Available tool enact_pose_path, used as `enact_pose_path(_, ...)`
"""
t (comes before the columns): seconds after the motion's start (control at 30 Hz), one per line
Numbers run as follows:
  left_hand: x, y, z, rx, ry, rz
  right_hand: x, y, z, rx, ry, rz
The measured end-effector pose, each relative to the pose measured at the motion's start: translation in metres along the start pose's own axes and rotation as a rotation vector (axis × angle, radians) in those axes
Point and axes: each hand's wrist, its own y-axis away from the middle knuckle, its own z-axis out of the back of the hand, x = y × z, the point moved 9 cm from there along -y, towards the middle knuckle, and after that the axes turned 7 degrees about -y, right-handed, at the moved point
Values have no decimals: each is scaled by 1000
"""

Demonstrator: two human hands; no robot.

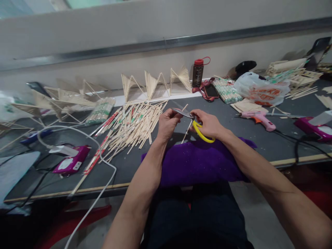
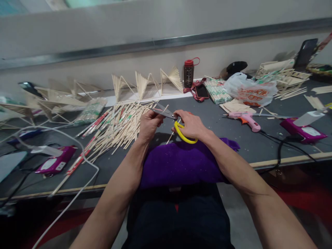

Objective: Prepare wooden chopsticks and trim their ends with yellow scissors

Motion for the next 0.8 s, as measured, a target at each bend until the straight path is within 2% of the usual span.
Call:
enact_pose_path(0.4,0,1,-7,89,50,-10,2,2,3,28,-41,38)
enact_pose_path(0.63,-3,2,-6,92,6,-14,1,2,-5,97,-131,43)
enact_pose_path(0.8,-6,3,-6,94,-1,-22,0,2,-6,120,-115,27)
